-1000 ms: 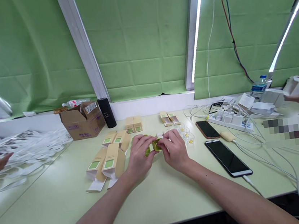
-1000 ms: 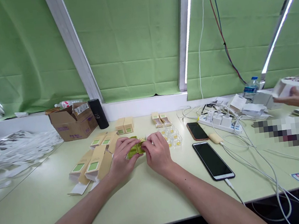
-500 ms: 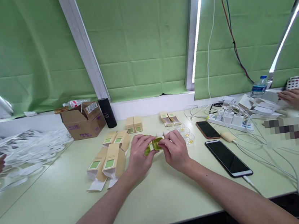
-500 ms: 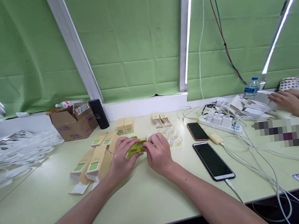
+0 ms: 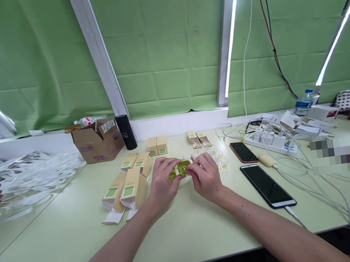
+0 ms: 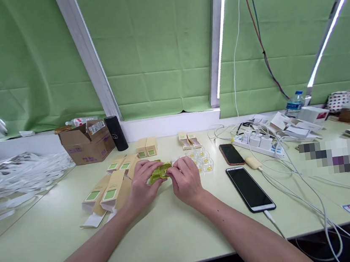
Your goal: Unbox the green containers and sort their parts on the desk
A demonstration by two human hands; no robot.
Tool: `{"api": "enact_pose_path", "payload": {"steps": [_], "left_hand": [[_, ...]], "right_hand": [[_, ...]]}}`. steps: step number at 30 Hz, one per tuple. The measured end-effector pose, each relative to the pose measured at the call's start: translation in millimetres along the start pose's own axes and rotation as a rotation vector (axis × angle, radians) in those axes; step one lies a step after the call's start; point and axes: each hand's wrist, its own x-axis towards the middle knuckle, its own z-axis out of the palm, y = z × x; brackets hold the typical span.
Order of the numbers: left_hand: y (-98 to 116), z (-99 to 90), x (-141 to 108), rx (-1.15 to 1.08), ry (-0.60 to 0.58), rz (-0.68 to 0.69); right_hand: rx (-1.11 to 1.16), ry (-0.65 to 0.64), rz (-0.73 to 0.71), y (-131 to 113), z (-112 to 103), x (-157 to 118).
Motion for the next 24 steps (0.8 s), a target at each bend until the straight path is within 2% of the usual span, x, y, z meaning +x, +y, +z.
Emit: {"api": "enact_pose_path", "payload": {"steps": [7, 12, 16, 19, 24], "left_hand": [[-2.9, -0.8, -1.6, 0.021, -0.003, -0.019], [-9.6, -3.0, -1.6, 0.057, 0.007, -0.119], [-12.9, -5.6, 0.2, 0.081, 0.057, -0.221], [-12.7, -8.0, 1.8, 0.072, 0.106, -0.329], [-12.4, -10.4, 4.0, 0.031, 0.138, -0.48]], "right_hand": [[0.006, -0.01, 0.004, 0.6, -0.3, -2.6], [0.056, 0.058, -0.02, -2.4, -2.3, -1.1], [0.105, 0.048, 0.061, 1.8, -0.7, -2.2], [0.109, -0.087, 0.144, 9.1, 3.5, -5.2], [-0.012, -0.479, 0.259, 18.1, 17.8, -4.9]]}}
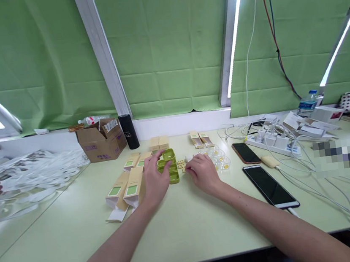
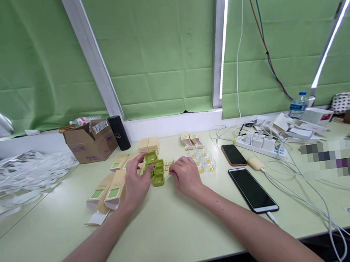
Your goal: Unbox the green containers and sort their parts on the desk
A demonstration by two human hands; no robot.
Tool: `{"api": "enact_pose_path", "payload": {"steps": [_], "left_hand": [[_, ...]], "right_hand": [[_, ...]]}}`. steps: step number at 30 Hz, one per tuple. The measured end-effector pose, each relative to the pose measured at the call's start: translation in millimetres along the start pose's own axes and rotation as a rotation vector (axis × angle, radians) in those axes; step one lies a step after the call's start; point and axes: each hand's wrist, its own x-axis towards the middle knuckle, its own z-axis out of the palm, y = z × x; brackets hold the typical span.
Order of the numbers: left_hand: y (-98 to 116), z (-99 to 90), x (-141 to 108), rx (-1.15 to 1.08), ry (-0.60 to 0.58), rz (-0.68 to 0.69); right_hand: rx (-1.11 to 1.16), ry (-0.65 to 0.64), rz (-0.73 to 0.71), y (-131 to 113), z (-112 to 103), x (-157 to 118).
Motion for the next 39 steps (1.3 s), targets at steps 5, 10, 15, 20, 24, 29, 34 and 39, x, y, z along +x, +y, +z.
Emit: {"api": "enact_pose_path", "payload": {"steps": [5, 10, 15, 20, 24, 29, 34, 39], "left_hand": [[-2.1, 1.0, 2.0, -0.017, 0.018, -0.045], [-2.3, 1.4, 2.3, -0.047, 0.007, -0.078], [-0.3, 2.2, 1.9, -0.121, -0.004, -0.142], [0.8, 2.3, 1.9, -0.159, -0.015, -0.171], [0.9, 2.7, 2.3, -0.161, -0.017, -0.182], [2.1, 2.5, 2.5, -0.213, -0.018, -0.215], [5.3, 2.4, 4.4, -0.387, -0.051, -0.311], [7.5, 3.0, 6.7, -0.762, -0.148, -0.47]], "right_hand": [[-0.152, -0.233, 0.01, -2.9, 14.3, 15.4], [-0.275, -0.246, -0.014, -7.1, 28.4, 20.7], [-0.32, -0.23, 0.014, -5.6, 36.1, 21.9], [-0.304, -0.239, 0.013, -2.4, 39.4, 22.1], [-0.299, -0.235, -0.005, -4.2, 41.2, 19.7], [-0.236, -0.184, 0.012, -4.2, 34.9, 20.5], [-0.197, -0.083, 0.025, -0.9, 12.4, 16.9], [-0.11, -0.145, -0.005, -7.4, 3.1, -13.2]]}}
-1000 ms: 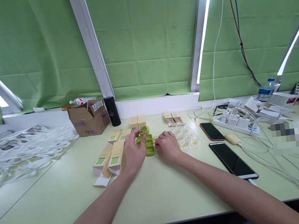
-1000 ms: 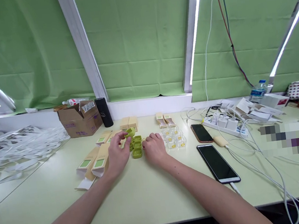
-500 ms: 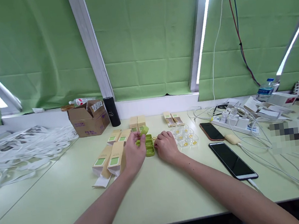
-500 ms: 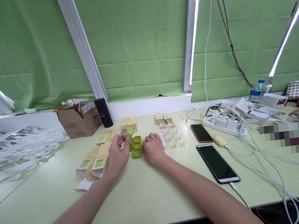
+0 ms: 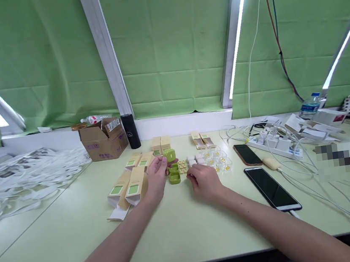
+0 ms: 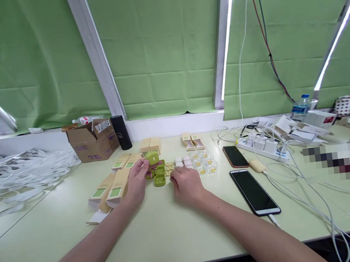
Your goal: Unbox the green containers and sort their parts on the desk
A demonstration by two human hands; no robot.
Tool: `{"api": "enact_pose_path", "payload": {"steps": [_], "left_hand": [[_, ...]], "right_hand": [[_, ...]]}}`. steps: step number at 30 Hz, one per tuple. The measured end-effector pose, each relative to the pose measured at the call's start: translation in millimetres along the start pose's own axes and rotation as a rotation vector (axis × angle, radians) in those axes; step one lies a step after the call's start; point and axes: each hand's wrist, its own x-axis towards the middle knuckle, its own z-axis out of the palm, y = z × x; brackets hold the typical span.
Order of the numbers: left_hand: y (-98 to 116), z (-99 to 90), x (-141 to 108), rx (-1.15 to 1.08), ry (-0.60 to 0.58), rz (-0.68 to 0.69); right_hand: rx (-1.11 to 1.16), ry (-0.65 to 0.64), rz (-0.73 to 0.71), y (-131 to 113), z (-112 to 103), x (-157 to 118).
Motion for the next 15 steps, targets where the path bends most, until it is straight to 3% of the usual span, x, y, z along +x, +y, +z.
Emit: {"api": "enact_pose_path", "payload": {"steps": [7, 10, 15], "left_hand": [[0.1, -1.1, 1.5, -0.338, -0.063, -0.266], [-0.1, -1.1, 2.4, -0.354, -0.039, -0.299], [-0.8, -1.9, 2.4, -0.327, -0.035, -0.276]], "right_hand": [[0.062, -0.247, -0.116, -12.3, 0.5, -17.1], [0.075, -0.313, -0.134, -12.4, -3.4, -14.9], [0.094, -0.305, -0.13, -9.8, -3.2, -15.7]]}}
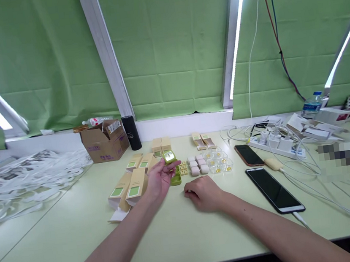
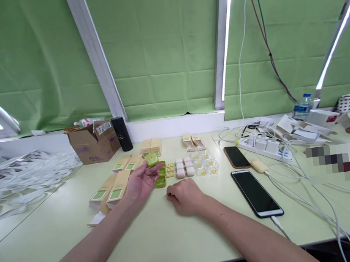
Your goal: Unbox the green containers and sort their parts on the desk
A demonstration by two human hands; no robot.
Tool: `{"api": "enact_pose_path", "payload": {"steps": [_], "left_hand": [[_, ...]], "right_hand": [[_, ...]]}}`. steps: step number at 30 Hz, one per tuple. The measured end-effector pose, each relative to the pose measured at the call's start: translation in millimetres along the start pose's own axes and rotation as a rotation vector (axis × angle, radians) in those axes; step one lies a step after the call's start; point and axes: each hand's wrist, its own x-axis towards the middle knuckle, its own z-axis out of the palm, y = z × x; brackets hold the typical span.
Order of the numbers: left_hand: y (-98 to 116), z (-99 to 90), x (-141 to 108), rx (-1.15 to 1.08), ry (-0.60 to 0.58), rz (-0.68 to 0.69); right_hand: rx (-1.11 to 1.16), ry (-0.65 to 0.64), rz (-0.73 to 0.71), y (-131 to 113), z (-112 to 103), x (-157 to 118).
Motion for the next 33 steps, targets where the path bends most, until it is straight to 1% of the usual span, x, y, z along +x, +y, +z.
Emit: {"api": "enact_pose_path", "payload": {"steps": [8, 10, 12, 14, 16, 19, 21, 23, 25, 27, 29, 31, 33], "left_hand": [[1.4, -2.4, 1.3, 0.043, 0.004, 0.059], [5.0, -1.4, 0.7, 0.067, 0.003, 0.102], [11.4, 0.3, -0.9, 0.137, 0.004, 0.169], [20.4, 2.7, -3.3, 0.272, 0.02, 0.264], [31.0, 5.7, -5.9, 0.481, 0.056, 0.394], [47.5, 8.9, -9.2, 0.872, 0.103, 0.653], [57.1, 7.5, -10.2, 1.078, 0.113, 0.835], [64.6, 1.6, -10.6, 1.226, 0.068, 0.974], [69.3, -8.6, -11.1, 1.393, -0.034, 1.043], [70.4, -20.9, -12.2, 1.602, -0.145, 1.004], [67.9, -32.1, -14.2, 1.766, -0.24, 0.919], [63.0, -39.2, -17.1, 1.888, -0.289, 0.84], [57.7, -41.2, -20.9, 1.984, -0.312, 0.782]], "right_hand": [[0.023, -0.012, 0.003, -0.1, -3.6, 0.3], [0.03, -0.016, 0.008, -0.4, -4.3, 0.5], [0.036, -0.024, 0.012, -0.6, -4.4, 0.7], [0.04, -0.023, 0.015, -0.8, -4.4, 0.8], [0.041, -0.015, 0.017, -1.0, -4.4, 0.8], [0.04, -0.006, 0.02, -1.4, -4.8, 0.8], [0.036, -0.006, 0.023, -1.7, -4.8, 0.8], [0.033, -0.014, 0.026, -1.8, -4.5, 1.0], [0.038, -0.028, 0.026, -1.7, -3.8, 1.4], [0.048, -0.042, 0.023, -1.2, -3.0, 1.7], [0.052, -0.052, 0.017, -0.7, -2.4, 1.8], [0.046, -0.06, 0.008, -0.3, -2.3, 1.7], [0.035, -0.067, 0.0, -0.4, -2.8, 1.6]]}}
